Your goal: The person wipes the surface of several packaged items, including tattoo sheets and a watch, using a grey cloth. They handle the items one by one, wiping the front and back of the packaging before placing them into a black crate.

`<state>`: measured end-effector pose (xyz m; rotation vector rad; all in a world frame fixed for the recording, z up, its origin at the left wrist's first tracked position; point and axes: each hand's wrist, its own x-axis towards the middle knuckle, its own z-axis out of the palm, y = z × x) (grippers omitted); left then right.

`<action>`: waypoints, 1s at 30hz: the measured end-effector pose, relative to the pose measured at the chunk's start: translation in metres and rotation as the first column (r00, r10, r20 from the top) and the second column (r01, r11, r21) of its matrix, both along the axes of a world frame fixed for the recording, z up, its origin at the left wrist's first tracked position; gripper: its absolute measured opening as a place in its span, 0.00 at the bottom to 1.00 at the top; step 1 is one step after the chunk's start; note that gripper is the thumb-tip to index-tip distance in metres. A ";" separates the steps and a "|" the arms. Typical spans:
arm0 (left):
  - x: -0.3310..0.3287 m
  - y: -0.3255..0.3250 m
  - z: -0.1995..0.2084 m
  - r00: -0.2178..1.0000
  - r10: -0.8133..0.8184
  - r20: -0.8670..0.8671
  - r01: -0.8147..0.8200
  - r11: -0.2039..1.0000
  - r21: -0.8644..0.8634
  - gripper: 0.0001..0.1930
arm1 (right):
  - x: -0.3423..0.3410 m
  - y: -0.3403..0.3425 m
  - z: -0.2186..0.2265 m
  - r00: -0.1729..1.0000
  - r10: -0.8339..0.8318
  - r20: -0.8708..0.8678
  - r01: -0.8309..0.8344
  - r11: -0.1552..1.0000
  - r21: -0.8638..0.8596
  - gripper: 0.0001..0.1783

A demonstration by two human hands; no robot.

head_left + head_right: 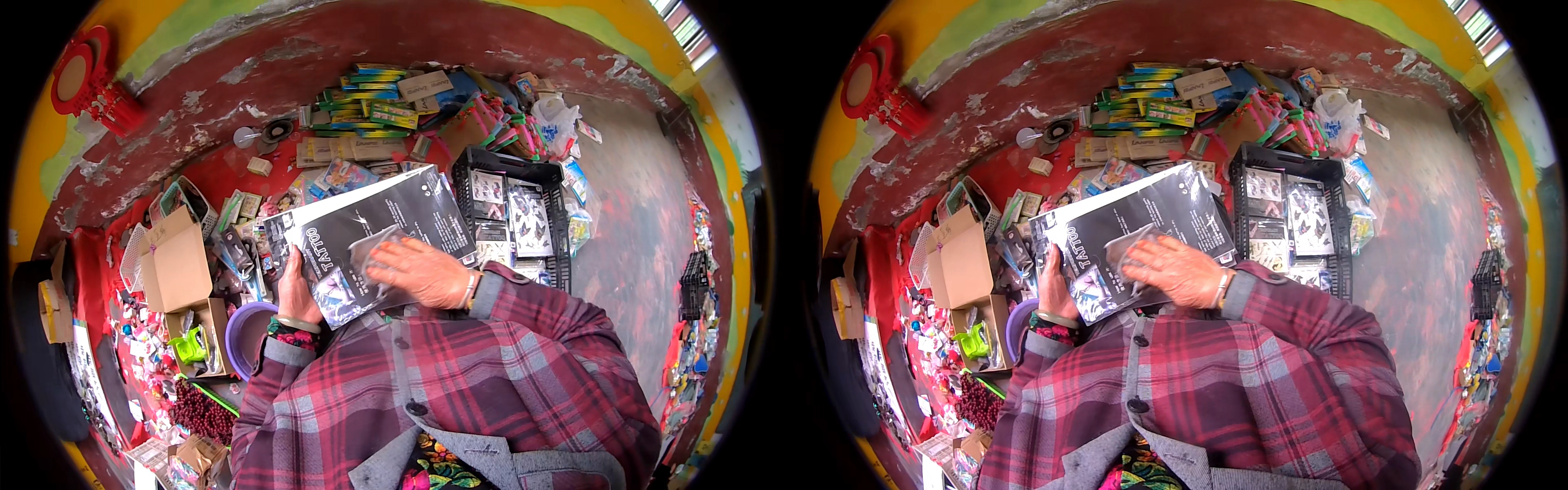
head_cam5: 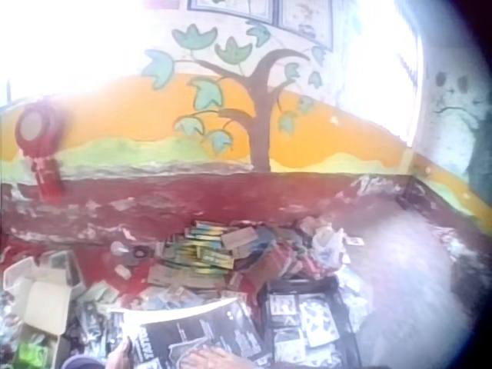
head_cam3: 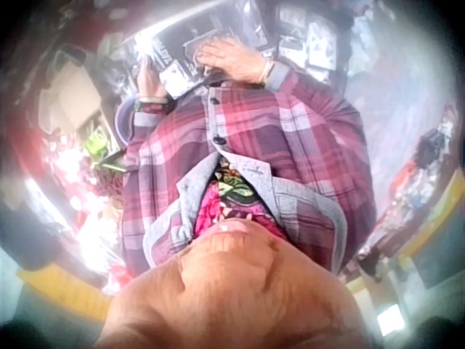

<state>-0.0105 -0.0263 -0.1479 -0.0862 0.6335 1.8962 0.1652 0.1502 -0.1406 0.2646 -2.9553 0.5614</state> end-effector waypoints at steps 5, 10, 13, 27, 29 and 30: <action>0.001 -0.001 -0.001 0.999 0.027 0.024 -0.025 0.998 -0.058 0.23 | 0.022 0.034 0.011 0.957 -0.289 -0.034 0.291 0.943 0.164 0.28; -0.001 -0.001 -0.006 0.999 0.034 -0.007 -0.034 0.997 -0.075 0.22 | 0.036 0.071 -0.010 0.855 -0.505 -0.121 0.511 0.860 0.022 0.26; -0.001 -0.002 -0.005 0.998 0.055 0.010 -0.054 0.997 -0.055 0.23 | 0.038 0.104 -0.007 0.710 -0.698 -0.093 0.661 0.706 -0.255 0.22; -0.006 -0.010 -0.004 0.994 0.071 -0.082 -0.073 0.997 -0.024 0.32 | -0.071 -0.052 0.003 0.974 0.162 -0.161 -0.189 0.968 -0.166 0.28; -0.003 -0.004 0.002 0.987 0.150 -0.064 -0.154 0.986 -0.057 0.30 | -0.075 -0.051 0.000 0.984 0.120 -0.135 -0.137 0.982 -0.128 0.30; -0.001 -0.001 0.005 0.980 0.190 -0.055 -0.194 0.978 -0.071 0.29 | -0.077 -0.049 0.000 0.989 0.075 -0.128 -0.090 0.990 -0.112 0.30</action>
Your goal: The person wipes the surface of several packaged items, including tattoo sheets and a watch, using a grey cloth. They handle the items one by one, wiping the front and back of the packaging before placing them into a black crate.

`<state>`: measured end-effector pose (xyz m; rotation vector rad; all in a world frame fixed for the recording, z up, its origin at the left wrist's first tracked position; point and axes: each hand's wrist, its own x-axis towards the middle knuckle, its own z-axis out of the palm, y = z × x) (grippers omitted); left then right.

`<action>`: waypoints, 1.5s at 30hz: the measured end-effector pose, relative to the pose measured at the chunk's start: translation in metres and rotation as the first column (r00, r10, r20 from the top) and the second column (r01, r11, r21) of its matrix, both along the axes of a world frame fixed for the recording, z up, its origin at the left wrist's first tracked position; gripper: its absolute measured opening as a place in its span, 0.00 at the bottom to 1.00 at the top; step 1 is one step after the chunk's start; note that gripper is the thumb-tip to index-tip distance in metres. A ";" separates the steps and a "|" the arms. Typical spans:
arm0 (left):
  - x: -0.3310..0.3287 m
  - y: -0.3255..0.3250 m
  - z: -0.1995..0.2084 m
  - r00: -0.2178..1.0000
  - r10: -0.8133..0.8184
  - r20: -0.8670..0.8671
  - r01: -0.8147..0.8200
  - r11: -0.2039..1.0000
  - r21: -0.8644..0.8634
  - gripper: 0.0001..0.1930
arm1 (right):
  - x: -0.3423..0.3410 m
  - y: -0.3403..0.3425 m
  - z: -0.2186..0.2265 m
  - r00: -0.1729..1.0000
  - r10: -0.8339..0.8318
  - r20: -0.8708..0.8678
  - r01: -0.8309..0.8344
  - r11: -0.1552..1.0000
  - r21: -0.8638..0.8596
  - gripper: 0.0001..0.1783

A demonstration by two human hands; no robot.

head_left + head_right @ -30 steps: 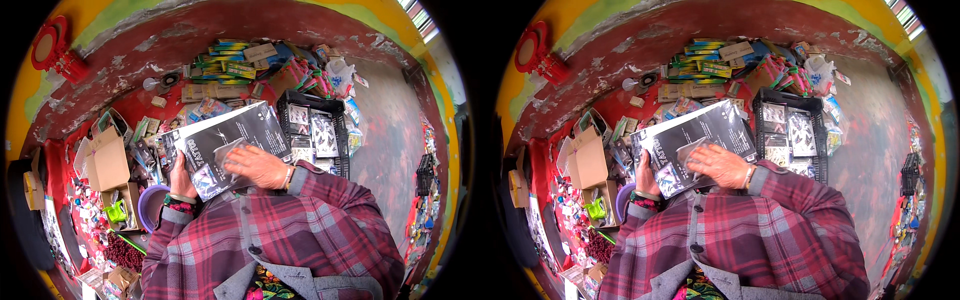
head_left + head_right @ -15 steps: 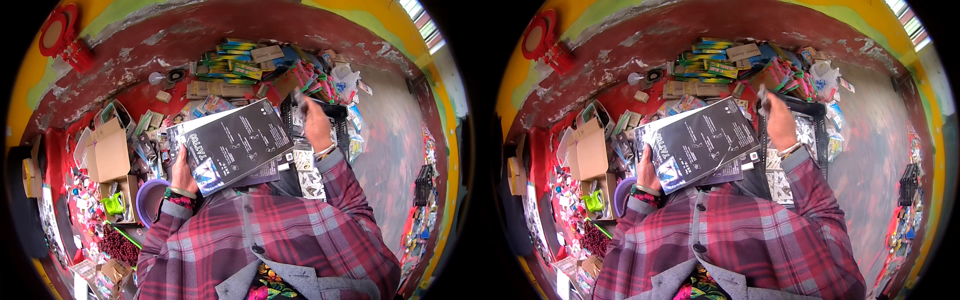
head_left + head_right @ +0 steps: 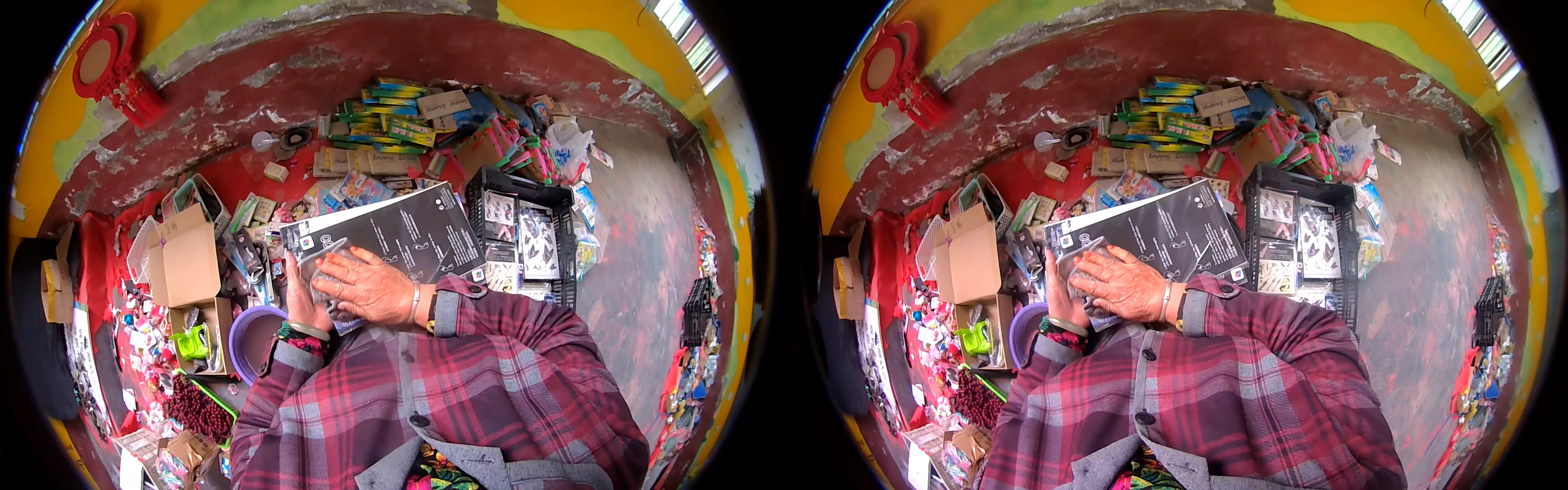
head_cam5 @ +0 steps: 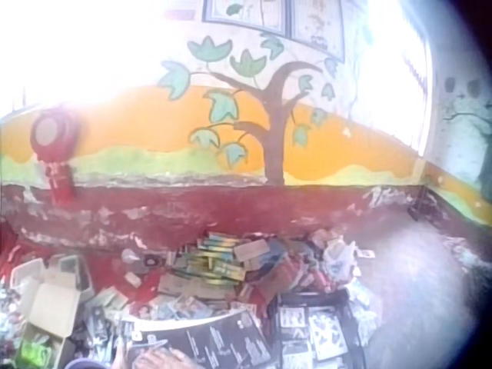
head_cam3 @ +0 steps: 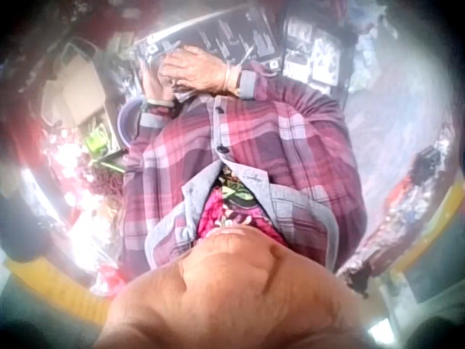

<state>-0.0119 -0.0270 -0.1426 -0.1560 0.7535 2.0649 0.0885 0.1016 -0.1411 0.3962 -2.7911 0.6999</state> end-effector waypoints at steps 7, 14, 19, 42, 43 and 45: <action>0.003 -0.001 -0.012 0.972 -0.227 0.060 0.224 0.974 0.041 0.18 | -0.004 0.060 -0.015 0.885 -0.462 -0.063 0.459 0.841 0.288 0.26; 0.001 -0.004 -0.021 0.981 -0.174 0.088 0.172 0.985 0.035 0.14 | 0.032 0.114 -0.001 0.734 -0.680 -0.005 0.659 0.709 0.252 0.21; -0.001 -0.005 -0.024 0.983 -0.155 0.097 0.152 0.988 0.034 0.14 | 0.078 0.164 -0.032 0.482 -0.841 0.246 0.854 0.514 0.084 0.17; 0.002 0.002 -0.015 0.974 -0.189 0.124 0.176 0.979 0.106 0.21 | 0.071 0.057 0.004 0.940 -0.341 0.023 0.326 0.915 0.239 0.25; 0.002 0.000 -0.019 0.977 -0.177 0.122 0.166 0.982 0.093 0.20 | 0.078 0.064 0.005 0.911 -0.411 0.005 0.396 0.881 0.257 0.25; 0.000 -0.002 -0.018 0.974 -0.185 0.129 0.171 0.979 0.114 0.20 | 0.090 0.078 0.006 0.851 -0.525 -0.007 0.514 0.830 0.216 0.24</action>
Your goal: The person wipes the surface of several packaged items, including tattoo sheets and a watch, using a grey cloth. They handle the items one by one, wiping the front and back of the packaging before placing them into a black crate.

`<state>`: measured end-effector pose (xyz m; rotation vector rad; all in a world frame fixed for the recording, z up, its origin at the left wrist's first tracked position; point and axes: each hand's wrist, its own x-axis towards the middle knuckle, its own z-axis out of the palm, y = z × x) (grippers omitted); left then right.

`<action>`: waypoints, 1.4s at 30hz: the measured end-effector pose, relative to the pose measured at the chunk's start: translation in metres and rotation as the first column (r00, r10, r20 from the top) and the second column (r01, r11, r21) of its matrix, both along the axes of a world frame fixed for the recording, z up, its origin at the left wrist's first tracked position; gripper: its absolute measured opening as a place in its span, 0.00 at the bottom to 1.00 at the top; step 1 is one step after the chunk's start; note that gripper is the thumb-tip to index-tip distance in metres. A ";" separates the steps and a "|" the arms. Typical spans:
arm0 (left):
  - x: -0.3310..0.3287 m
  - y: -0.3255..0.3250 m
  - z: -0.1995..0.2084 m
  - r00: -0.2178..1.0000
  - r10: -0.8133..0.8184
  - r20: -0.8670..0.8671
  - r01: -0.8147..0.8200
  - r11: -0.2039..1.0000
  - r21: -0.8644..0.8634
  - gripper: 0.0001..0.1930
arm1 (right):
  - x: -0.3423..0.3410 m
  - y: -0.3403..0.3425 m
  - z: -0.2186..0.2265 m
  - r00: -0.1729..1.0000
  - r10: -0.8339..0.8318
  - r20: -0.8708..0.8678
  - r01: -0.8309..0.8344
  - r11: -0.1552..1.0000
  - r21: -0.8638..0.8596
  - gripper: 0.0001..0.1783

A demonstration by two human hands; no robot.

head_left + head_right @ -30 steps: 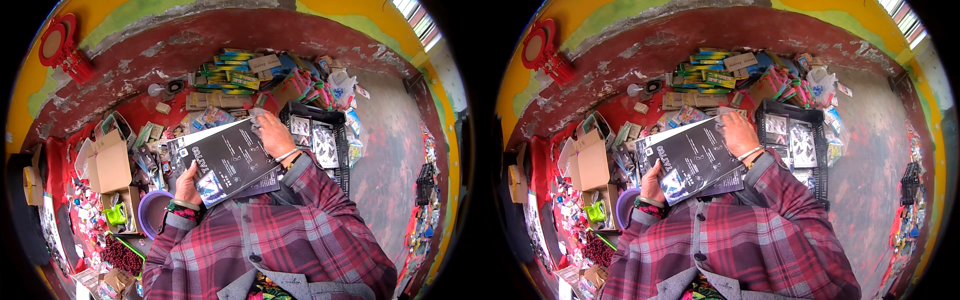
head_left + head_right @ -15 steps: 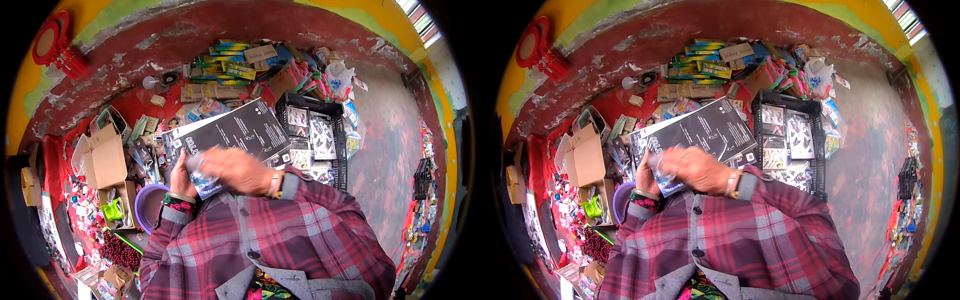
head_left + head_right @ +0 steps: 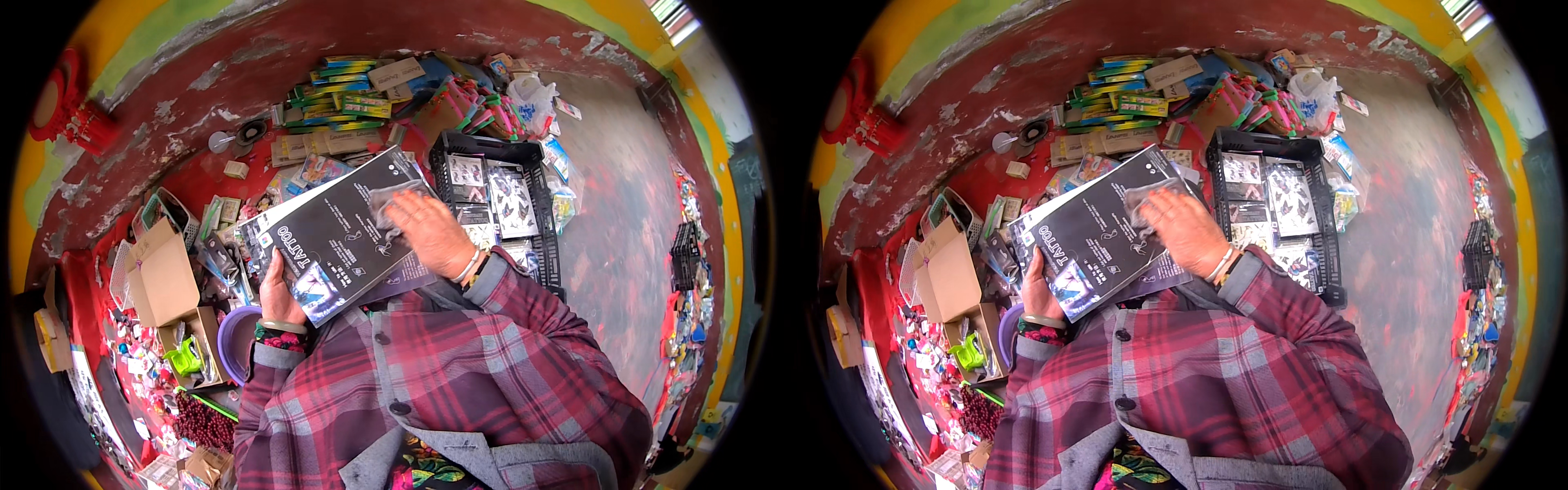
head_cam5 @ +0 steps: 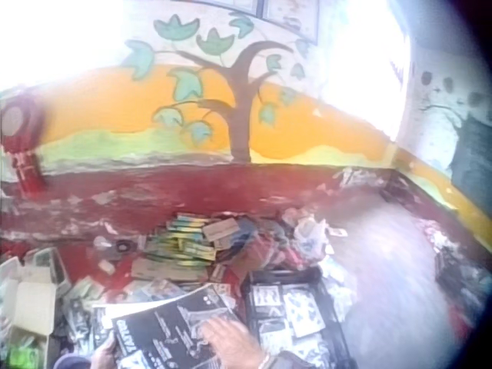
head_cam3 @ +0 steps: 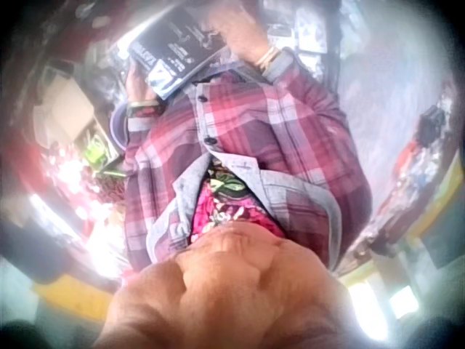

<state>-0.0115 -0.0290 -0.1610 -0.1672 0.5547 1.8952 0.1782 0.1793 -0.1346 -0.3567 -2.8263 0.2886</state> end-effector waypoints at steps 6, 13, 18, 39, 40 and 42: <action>0.000 -0.004 -0.002 0.999 0.036 0.001 -0.036 0.999 0.025 0.22 | 0.041 0.063 -0.020 0.914 -0.347 -0.211 0.361 0.932 0.030 0.19; 0.013 -0.003 0.034 0.998 0.044 0.041 -0.048 0.992 0.118 0.22 | 0.025 0.005 0.087 0.936 0.047 -0.348 -0.015 0.995 0.094 0.16; 0.017 -0.004 0.049 0.989 0.007 0.145 -0.035 0.981 0.189 0.24 | 0.000 -0.040 0.077 0.952 0.257 -0.169 -0.171 0.898 0.406 0.21; 0.033 0.015 0.064 0.939 0.067 -0.338 0.001 0.980 0.197 0.48 | -0.012 -0.017 0.041 0.761 -0.648 -0.003 -0.293 -0.340 -0.894 0.10; 0.032 0.014 0.048 0.962 0.092 -0.256 -0.053 0.987 0.154 0.34 | -0.013 -0.024 0.041 0.771 -0.636 0.026 -0.273 -0.368 -0.889 0.11; 0.028 0.017 0.037 0.963 0.089 -0.256 -0.098 0.995 -0.020 0.23 | -0.001 -0.019 0.033 0.883 -0.468 0.029 -0.169 -0.376 -0.911 0.11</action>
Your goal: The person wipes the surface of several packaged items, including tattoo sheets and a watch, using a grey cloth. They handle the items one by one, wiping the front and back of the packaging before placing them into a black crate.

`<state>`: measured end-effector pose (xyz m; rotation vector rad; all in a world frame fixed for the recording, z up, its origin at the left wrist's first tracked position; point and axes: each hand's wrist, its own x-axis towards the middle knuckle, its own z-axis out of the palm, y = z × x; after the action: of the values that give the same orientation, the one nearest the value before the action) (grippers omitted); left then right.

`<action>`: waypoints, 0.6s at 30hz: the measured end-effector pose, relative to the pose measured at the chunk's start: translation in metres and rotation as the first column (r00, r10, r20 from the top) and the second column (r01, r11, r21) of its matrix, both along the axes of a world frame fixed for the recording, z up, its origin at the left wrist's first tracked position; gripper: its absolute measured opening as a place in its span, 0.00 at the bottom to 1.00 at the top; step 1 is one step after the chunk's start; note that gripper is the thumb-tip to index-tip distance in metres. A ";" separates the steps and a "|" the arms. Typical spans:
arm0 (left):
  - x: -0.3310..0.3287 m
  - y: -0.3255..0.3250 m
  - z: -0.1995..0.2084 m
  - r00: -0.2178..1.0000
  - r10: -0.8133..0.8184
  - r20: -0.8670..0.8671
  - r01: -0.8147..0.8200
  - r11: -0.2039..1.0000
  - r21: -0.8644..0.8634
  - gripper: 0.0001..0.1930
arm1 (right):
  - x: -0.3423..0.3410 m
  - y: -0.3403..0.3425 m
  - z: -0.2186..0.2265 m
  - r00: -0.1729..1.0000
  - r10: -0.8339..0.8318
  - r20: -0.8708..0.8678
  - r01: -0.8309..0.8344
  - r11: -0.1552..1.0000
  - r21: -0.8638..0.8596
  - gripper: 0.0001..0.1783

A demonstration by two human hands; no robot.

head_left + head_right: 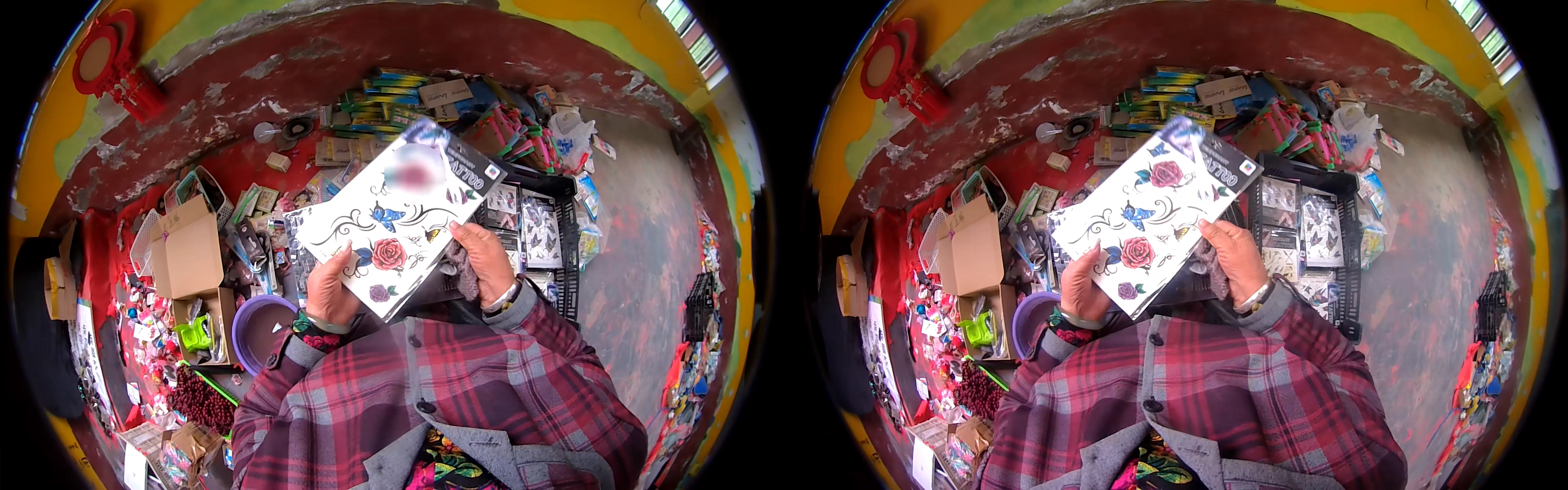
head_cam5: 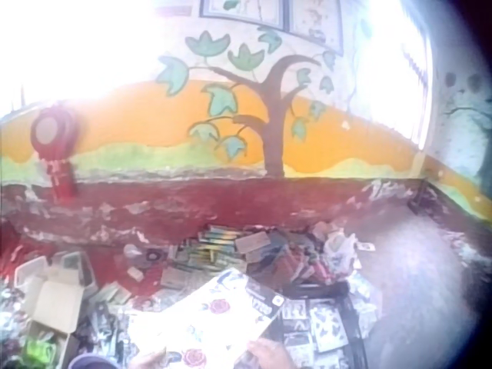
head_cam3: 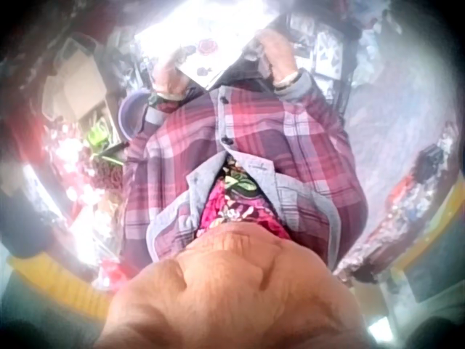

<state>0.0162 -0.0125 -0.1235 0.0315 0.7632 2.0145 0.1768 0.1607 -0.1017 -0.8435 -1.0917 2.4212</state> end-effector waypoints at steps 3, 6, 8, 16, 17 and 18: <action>-0.008 -0.005 -0.014 0.995 0.003 0.101 -0.001 1.000 -0.019 0.18 | 0.022 0.025 0.005 0.921 0.249 0.299 -0.331 0.905 0.266 0.13; -0.015 -0.012 -0.020 0.988 -0.050 0.147 0.058 0.997 -0.048 0.17 | 0.047 0.055 0.023 0.892 0.170 0.418 -0.406 0.708 0.578 0.14; -0.017 -0.014 -0.029 0.985 -0.074 0.158 0.086 0.994 -0.073 0.16 | 0.050 0.057 0.050 0.948 0.083 0.307 -0.227 0.853 0.469 0.14; -0.015 0.000 -0.019 0.974 -0.137 0.180 0.125 0.989 0.076 0.28 | -0.041 -0.020 0.020 0.946 0.324 -0.014 -0.081 0.277 0.958 0.23; -0.015 -0.003 -0.022 0.970 -0.131 0.206 0.108 0.987 0.117 0.28 | -0.055 -0.031 0.007 0.910 0.409 0.066 -0.118 0.104 0.988 0.23; -0.015 -0.006 -0.026 0.965 -0.129 0.229 0.094 0.983 0.157 0.28 | -0.065 -0.041 -0.009 0.868 0.471 0.155 -0.136 -0.074 0.988 0.24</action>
<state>0.0008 -0.0181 -0.1492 -0.0807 0.4520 1.9195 0.1123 0.1198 -0.1103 0.3217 -2.5472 1.0742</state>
